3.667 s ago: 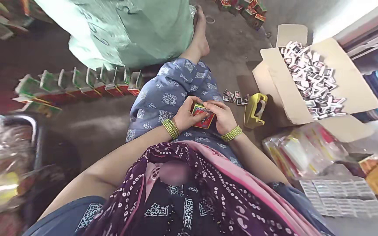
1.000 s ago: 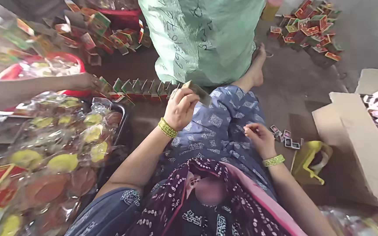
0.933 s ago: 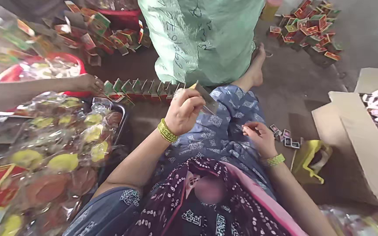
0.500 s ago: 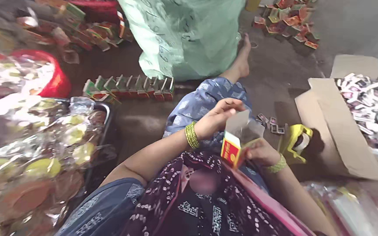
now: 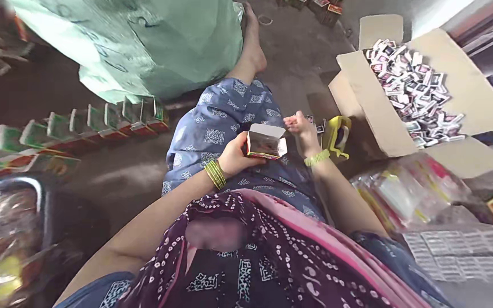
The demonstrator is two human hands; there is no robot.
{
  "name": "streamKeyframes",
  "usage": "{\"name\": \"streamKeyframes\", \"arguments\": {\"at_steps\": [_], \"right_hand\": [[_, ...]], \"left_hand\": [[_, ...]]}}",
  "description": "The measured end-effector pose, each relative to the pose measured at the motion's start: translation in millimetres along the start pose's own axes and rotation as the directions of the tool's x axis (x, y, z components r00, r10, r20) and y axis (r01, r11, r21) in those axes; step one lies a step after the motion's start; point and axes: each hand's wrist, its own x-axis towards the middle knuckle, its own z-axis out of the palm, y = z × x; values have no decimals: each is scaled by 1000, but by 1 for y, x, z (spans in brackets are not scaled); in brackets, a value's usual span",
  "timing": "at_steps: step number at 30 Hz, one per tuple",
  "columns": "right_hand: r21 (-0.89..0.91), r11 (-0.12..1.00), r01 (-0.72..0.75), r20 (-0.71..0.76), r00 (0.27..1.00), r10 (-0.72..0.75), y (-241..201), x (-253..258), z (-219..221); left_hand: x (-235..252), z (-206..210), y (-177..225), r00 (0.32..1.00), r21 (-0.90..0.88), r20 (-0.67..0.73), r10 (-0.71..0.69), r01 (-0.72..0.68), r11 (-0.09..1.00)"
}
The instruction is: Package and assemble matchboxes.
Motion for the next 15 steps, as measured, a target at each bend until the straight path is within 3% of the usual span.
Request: {"name": "streamKeyframes", "arguments": {"at_steps": [2, 5, 8, 12, 15], "right_hand": [[-311, 945, -107, -75, 993, 88, 41, 36, -20], [-648, 727, -228, -59, 966, 250, 91, 67, -34], [-695, 696, -180, -18, 972, 233, 123, 72, -35], [-707, 691, -151, -39, 984, 175, 122, 55, -26], [-660, 717, -224, -105, 972, 208, 112, 36, -24]], "left_hand": [[0, -1, 0, 998, 33, 42, 50, -52, 998], [1, -3, -1, 993, 59, 83, 79, -84, 995], [0, -4, 1, 992, 106, 116, 57, -70, 992], [-1, -4, 3, 992, 102, 120, -28, 15, 995], [0, -1, 2, 990, 89, 100, -99, 90, 992]]}}
